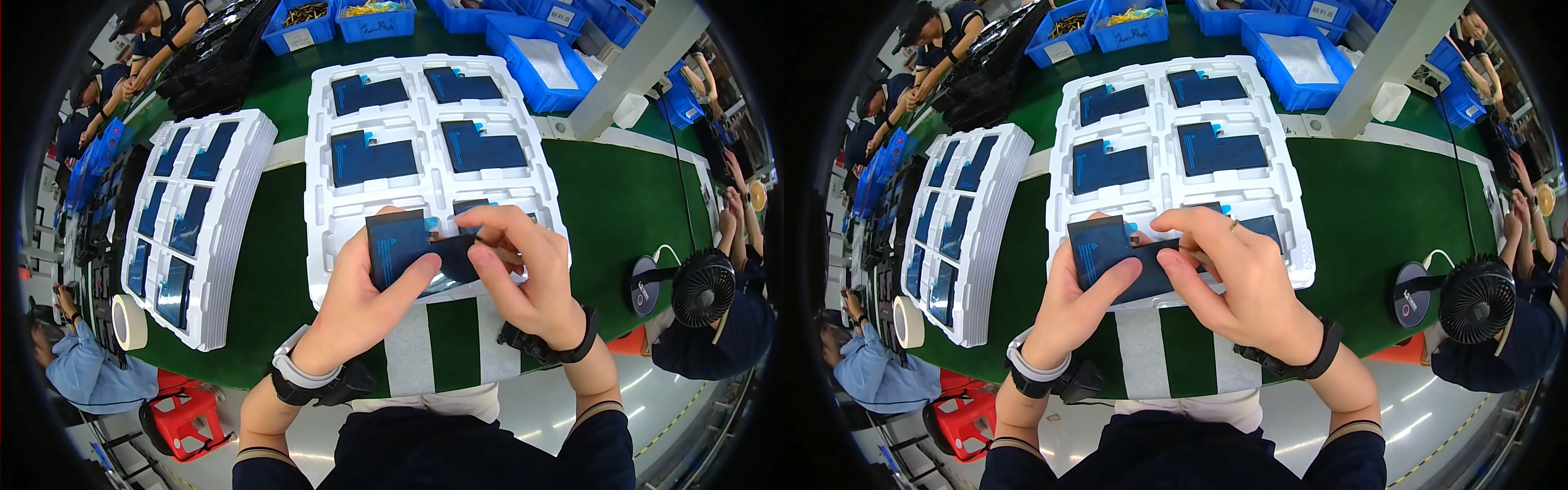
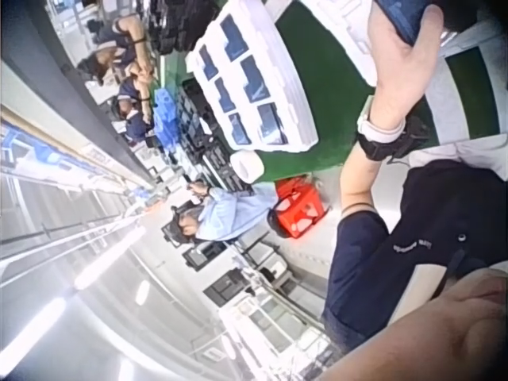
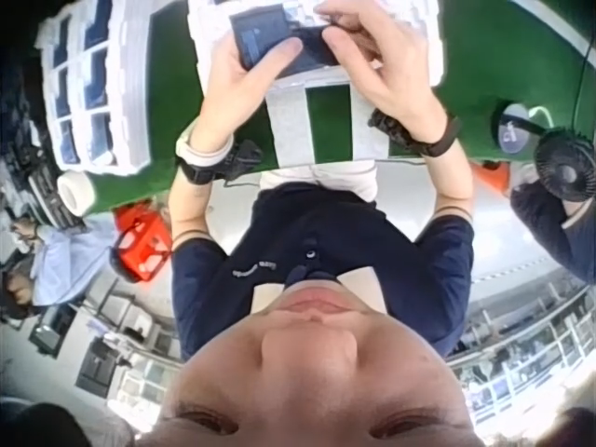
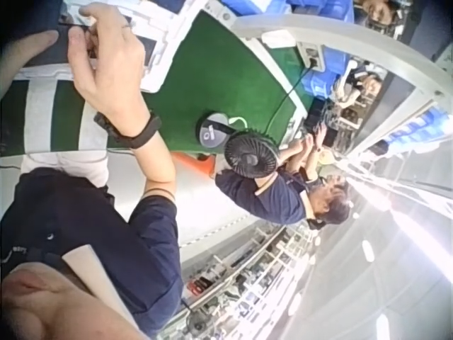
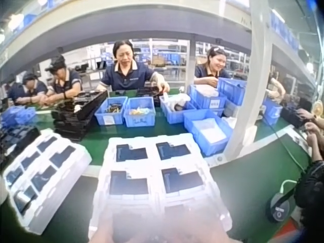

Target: Assemble small electronic components by placing them into a tray and applying small adhesive or connector pieces.

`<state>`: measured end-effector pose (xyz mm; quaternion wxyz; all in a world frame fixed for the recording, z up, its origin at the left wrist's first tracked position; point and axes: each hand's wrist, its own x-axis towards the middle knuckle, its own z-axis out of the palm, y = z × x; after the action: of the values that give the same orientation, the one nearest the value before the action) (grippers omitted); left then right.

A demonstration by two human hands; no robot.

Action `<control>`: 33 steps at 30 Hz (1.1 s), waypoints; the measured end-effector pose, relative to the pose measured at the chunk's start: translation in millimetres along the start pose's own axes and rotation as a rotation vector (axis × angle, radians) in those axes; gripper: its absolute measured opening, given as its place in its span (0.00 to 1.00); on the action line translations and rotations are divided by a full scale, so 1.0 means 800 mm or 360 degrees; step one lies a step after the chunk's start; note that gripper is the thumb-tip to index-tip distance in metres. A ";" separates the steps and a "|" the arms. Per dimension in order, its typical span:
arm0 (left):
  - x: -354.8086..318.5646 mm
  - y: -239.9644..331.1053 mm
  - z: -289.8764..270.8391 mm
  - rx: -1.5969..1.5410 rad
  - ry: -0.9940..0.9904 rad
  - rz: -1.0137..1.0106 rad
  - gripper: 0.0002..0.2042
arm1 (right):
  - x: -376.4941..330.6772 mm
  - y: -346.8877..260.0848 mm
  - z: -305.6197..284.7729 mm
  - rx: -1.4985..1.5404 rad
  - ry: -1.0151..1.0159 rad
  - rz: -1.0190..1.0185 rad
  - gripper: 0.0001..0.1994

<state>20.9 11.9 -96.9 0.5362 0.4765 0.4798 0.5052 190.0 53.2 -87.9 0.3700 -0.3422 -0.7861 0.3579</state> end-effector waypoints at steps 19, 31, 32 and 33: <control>0.002 0.000 -0.001 0.0083 -0.0068 0.0069 0.06 | -0.002 0.006 0.008 -0.0078 0.0203 -0.0274 0.06; 0.004 -0.007 -0.001 0.0119 -0.0083 0.0128 0.05 | -0.006 0.014 0.016 -0.0189 0.0278 -0.0336 0.06; 0.005 -0.007 -0.001 0.0118 -0.0079 0.0122 0.05 | -0.005 0.014 0.017 -0.0185 0.0273 -0.0332 0.06; 0.005 -0.007 0.000 0.0102 -0.0085 0.0140 0.05 | -0.005 0.013 0.016 -0.0200 0.0282 -0.0351 0.06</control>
<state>21.3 15.9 -102.6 0.5105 0.5273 0.4600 0.4997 184.0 51.6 -103.8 0.4528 -0.3066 -0.8039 0.2337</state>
